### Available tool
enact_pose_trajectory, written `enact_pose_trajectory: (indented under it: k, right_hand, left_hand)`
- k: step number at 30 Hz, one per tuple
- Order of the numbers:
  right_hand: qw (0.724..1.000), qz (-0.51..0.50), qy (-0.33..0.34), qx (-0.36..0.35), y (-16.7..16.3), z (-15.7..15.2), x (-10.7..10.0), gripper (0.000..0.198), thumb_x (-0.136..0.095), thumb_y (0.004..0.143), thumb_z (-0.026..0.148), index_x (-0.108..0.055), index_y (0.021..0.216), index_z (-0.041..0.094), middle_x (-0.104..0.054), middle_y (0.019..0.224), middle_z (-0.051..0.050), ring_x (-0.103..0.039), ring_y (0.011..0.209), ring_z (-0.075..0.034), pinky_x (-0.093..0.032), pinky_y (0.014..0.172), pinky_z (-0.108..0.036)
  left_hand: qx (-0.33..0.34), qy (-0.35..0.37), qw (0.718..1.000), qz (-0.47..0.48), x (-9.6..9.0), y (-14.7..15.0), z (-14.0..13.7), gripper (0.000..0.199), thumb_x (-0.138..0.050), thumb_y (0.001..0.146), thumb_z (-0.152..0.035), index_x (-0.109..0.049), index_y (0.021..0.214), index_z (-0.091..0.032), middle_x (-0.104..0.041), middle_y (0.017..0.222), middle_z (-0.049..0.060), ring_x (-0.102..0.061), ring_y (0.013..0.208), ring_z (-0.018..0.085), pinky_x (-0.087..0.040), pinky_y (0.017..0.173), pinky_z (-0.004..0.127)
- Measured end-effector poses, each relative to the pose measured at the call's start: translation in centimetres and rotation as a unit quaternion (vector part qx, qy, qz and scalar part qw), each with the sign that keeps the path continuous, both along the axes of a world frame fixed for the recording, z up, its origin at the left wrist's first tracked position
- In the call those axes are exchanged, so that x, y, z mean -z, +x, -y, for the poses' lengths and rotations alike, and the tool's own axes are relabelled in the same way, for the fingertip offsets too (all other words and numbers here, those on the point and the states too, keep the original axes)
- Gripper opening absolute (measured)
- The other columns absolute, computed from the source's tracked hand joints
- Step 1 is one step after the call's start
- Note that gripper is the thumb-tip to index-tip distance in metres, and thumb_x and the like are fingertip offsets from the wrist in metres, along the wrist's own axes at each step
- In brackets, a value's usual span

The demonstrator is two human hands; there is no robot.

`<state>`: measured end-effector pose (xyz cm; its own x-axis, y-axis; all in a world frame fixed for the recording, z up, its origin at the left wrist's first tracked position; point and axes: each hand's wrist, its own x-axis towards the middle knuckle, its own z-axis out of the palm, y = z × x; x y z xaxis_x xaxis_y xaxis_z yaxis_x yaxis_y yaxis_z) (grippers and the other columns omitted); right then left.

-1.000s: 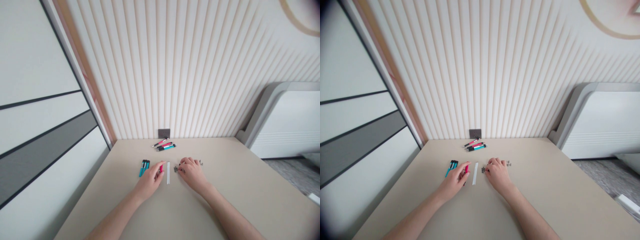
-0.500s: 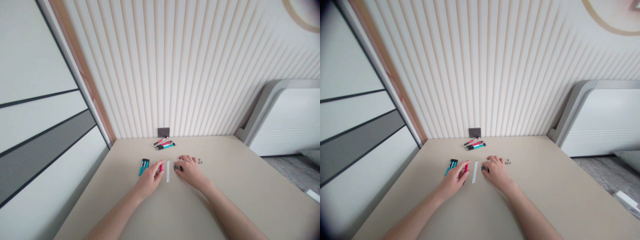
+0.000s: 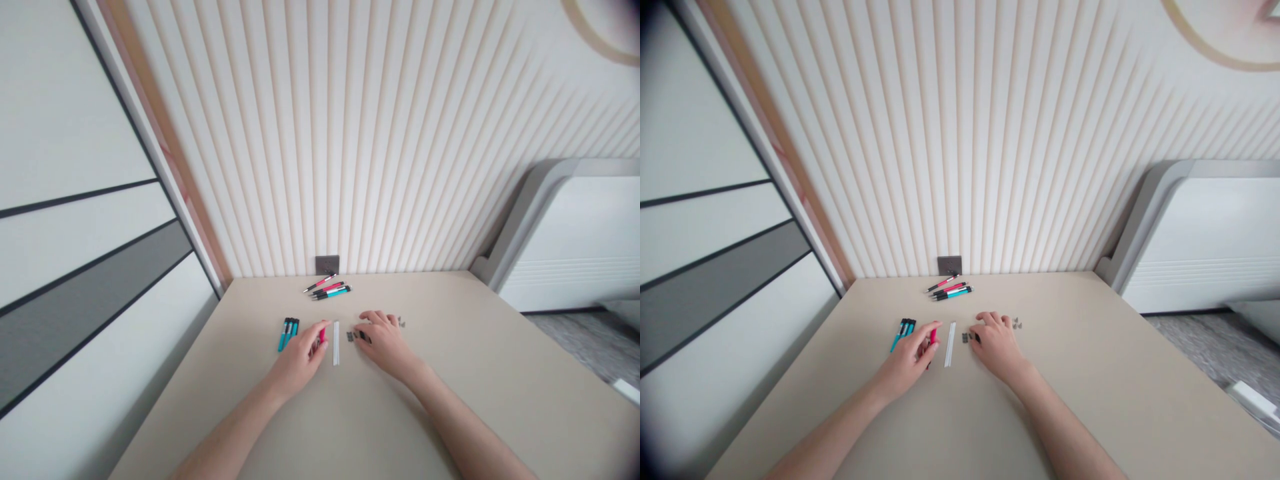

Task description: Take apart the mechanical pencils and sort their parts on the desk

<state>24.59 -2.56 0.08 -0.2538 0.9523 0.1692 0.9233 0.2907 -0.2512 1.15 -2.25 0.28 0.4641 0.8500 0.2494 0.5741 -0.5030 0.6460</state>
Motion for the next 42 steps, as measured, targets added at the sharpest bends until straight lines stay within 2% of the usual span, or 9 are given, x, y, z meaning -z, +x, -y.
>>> enact_pose_trajectory:
  k: [13,21,29,37,42]
  right_hand:
    - [1.000,-0.011,-0.016,0.003,-0.2,-0.2,0.1,0.021,-0.053,0.091,0.027,-0.074,0.092,0.027,-0.063,0.117,-0.005,-0.050,0.110,-0.024,-0.028,0.093,-0.039]
    - [0.999,-0.019,-0.036,0.001,0.1,-0.7,0.2,0.022,-0.060,0.088,0.031,-0.070,0.109,0.032,-0.060,0.124,-0.005,-0.049,0.116,-0.024,-0.026,0.096,-0.040]
    - [0.998,-0.033,-0.062,-0.006,0.3,-1.2,0.4,0.022,-0.061,0.088,0.033,-0.071,0.107,0.037,-0.059,0.124,-0.004,-0.047,0.119,-0.024,-0.025,0.097,-0.041]
    - [0.998,-0.047,-0.048,-0.002,0.1,-1.1,0.4,0.018,-0.061,0.088,0.034,-0.073,0.101,0.032,-0.062,0.122,-0.005,-0.049,0.117,-0.023,-0.025,0.098,-0.041]
    - [0.998,-0.052,-0.034,-0.004,0.2,-1.1,0.6,0.019,-0.062,0.088,0.036,-0.071,0.104,0.032,-0.062,0.122,-0.005,-0.050,0.117,-0.023,-0.026,0.098,-0.041]
  left_hand:
    - [-0.003,0.006,1.000,-0.012,-0.1,0.0,0.0,0.036,-0.042,0.095,-0.027,-0.051,0.130,-0.021,-0.064,0.087,0.002,-0.057,0.069,0.014,-0.046,0.067,0.023]
    - [0.001,-0.005,1.000,0.000,-0.1,0.0,0.0,0.037,-0.042,0.095,-0.028,-0.051,0.130,-0.022,-0.065,0.090,0.003,-0.058,0.070,0.014,-0.048,0.069,0.024]
    - [0.002,0.001,1.000,0.011,0.0,0.1,0.0,0.037,-0.043,0.095,-0.028,-0.051,0.131,-0.023,-0.066,0.092,0.003,-0.060,0.071,0.014,-0.050,0.069,0.024]
    - [0.006,-0.004,1.000,0.005,0.0,0.0,0.0,0.038,-0.043,0.094,-0.027,-0.050,0.131,-0.023,-0.067,0.096,0.004,-0.060,0.073,0.014,-0.050,0.070,0.024]
    - [0.007,-0.010,1.000,0.009,-0.2,0.1,0.1,0.039,-0.043,0.094,-0.027,-0.050,0.132,-0.023,-0.066,0.098,0.004,-0.059,0.073,0.015,-0.050,0.071,0.025]
